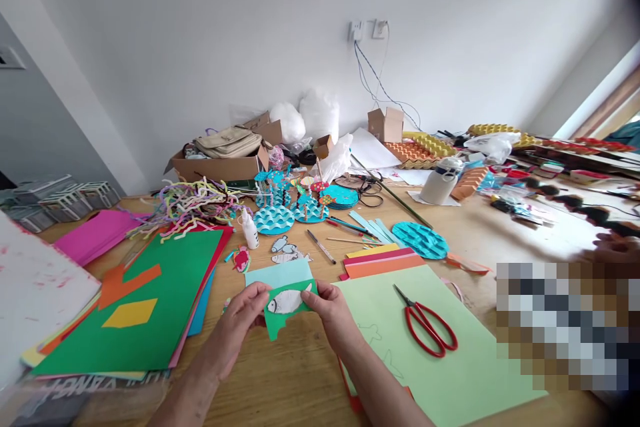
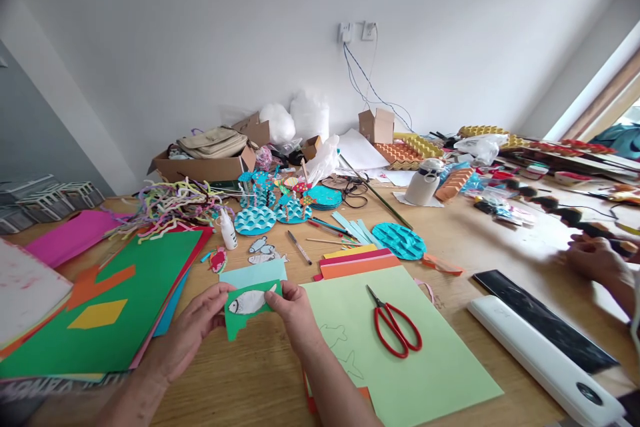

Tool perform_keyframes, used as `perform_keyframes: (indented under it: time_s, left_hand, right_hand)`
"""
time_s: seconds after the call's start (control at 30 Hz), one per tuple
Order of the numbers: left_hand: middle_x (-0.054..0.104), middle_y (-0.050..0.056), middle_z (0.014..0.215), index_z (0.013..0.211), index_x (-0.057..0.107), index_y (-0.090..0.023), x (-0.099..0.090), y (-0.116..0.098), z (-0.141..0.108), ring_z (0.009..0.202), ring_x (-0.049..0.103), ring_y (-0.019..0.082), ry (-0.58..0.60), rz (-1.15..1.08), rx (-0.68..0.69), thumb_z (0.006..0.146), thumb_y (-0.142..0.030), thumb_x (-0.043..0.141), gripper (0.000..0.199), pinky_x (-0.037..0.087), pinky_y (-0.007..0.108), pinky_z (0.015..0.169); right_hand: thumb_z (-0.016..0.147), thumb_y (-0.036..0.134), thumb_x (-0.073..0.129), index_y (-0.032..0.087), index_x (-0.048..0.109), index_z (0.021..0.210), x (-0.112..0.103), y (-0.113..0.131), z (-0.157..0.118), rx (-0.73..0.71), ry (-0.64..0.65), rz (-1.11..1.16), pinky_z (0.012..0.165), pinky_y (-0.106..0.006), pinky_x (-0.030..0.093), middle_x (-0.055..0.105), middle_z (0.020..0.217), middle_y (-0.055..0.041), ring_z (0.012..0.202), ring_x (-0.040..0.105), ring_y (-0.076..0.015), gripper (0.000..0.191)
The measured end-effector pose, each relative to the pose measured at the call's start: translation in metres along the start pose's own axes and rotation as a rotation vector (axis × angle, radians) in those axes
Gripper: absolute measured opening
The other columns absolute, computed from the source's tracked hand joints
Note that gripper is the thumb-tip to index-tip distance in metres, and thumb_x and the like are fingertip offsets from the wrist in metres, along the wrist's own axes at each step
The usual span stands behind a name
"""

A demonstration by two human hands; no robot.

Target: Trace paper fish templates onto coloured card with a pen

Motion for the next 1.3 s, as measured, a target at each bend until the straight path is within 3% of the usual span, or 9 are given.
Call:
perform_keyframes:
  time_s: [0.1, 0.37, 0.53, 0.67, 0.83, 0.93, 1.07, 1.17, 1.3]
  left_hand:
    - [0.06, -0.001, 0.07, 0.083, 0.061, -0.019, 0.012, -0.003, 0.001, 0.07, 0.053, 0.017, 0.101, 0.114, -0.01, 0.063, -0.038, 0.07, 0.03, 0.039, 0.025, 0.064]
    - [0.058, -0.003, 0.07, 0.079, 0.061, -0.019, 0.012, 0.011, 0.002, 0.068, 0.051, 0.016, 0.066, 0.191, 0.009, 0.06, -0.028, 0.067, 0.022, 0.036, 0.022, 0.062]
    - [0.062, -0.002, 0.075, 0.08, 0.062, -0.02, 0.02, 0.014, 0.003, 0.071, 0.053, 0.018, 0.08, 0.227, -0.002, 0.057, -0.022, 0.066, 0.023, 0.037, 0.022, 0.063]
    - [0.062, -0.002, 0.071, 0.081, 0.062, -0.02, 0.054, 0.019, 0.009, 0.066, 0.052, 0.017, 0.203, 0.23, -0.017, 0.062, -0.021, 0.061, 0.019, 0.037, 0.022, 0.059]
    - [0.061, -0.002, 0.072, 0.075, 0.062, -0.019, 0.09, 0.033, 0.025, 0.069, 0.052, 0.017, 0.229, 0.219, 0.005, 0.056, -0.013, 0.059, 0.02, 0.037, 0.022, 0.062]
    - [0.062, -0.001, 0.071, 0.075, 0.061, -0.019, 0.099, 0.043, 0.029, 0.069, 0.053, 0.018, 0.242, 0.196, -0.009, 0.057, -0.015, 0.06, 0.018, 0.039, 0.023, 0.062]
    - [0.065, 0.0, 0.075, 0.078, 0.06, -0.018, 0.098, 0.052, 0.021, 0.071, 0.056, 0.018, 0.261, 0.146, -0.03, 0.061, -0.023, 0.062, 0.018, 0.041, 0.026, 0.066]
    - [0.066, 0.002, 0.082, 0.083, 0.06, -0.018, 0.084, 0.058, 0.012, 0.078, 0.058, 0.019, 0.2, 0.045, -0.064, 0.063, -0.029, 0.065, 0.024, 0.041, 0.027, 0.073]
    - [0.068, 0.003, 0.089, 0.089, 0.061, -0.019, 0.064, 0.071, 0.005, 0.086, 0.06, 0.021, 0.077, -0.141, -0.194, 0.056, -0.034, 0.074, 0.039, 0.044, 0.029, 0.076]
  right_hand:
    - [0.059, 0.044, 0.071, 0.017, 0.059, 0.058, 0.003, 0.002, -0.002, 0.009, 0.007, -0.028, 0.063, -0.026, 0.038, 0.055, 0.055, 0.0021, 0.058, 0.047, -0.0132, 0.029]
    - [0.061, 0.041, 0.068, 0.017, 0.053, 0.056, -0.004, 0.018, -0.016, 0.12, -0.03, -0.302, 0.05, -0.022, 0.032, 0.048, 0.049, 0.0051, 0.049, 0.04, -0.0084, 0.029]
    - [0.068, 0.047, 0.061, 0.017, 0.056, 0.066, -0.063, 0.06, -0.047, 0.031, -0.25, -0.391, 0.057, -0.025, 0.04, 0.06, 0.063, -0.001, 0.058, 0.051, -0.0128, 0.03]
    - [0.068, 0.045, 0.059, 0.019, 0.055, 0.067, -0.113, 0.079, -0.075, 0.008, -0.433, -0.666, 0.058, -0.028, 0.042, 0.06, 0.064, -0.0021, 0.061, 0.054, -0.0163, 0.025]
    - [0.075, 0.034, 0.045, 0.022, 0.054, 0.069, -0.132, 0.086, -0.092, 0.02, -0.46, -1.233, 0.058, -0.029, 0.041, 0.061, 0.066, -0.0025, 0.064, 0.056, -0.0184, 0.016]
    - [0.077, 0.032, 0.043, 0.023, 0.058, 0.078, -0.146, 0.089, -0.095, -0.033, -0.426, -1.434, 0.068, -0.03, 0.043, 0.064, 0.088, -0.0058, 0.082, 0.059, -0.0216, 0.018]
    - [0.076, 0.032, 0.045, 0.02, 0.059, 0.093, -0.197, 0.098, -0.104, 0.033, -0.551, -1.606, 0.083, -0.034, 0.042, 0.058, 0.113, -0.0102, 0.101, 0.055, -0.025, 0.025]
    - [0.077, 0.03, 0.045, 0.017, 0.057, 0.1, -0.238, 0.101, -0.112, 0.221, -0.634, -1.67, 0.084, -0.033, 0.041, 0.057, 0.115, -0.0119, 0.104, 0.054, -0.0247, 0.029]
    - [0.079, 0.026, 0.041, 0.013, 0.056, 0.103, -0.263, 0.105, -0.113, 0.358, -0.661, -1.711, 0.08, -0.031, 0.04, 0.06, 0.109, -0.0137, 0.101, 0.055, -0.0245, 0.031]
Point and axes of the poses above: each hand's wrist, its own z-axis towards the middle knuckle, its own x-axis out of the palm, y = z × x, the point moved 8 cm from there along z, towards the middle knuckle
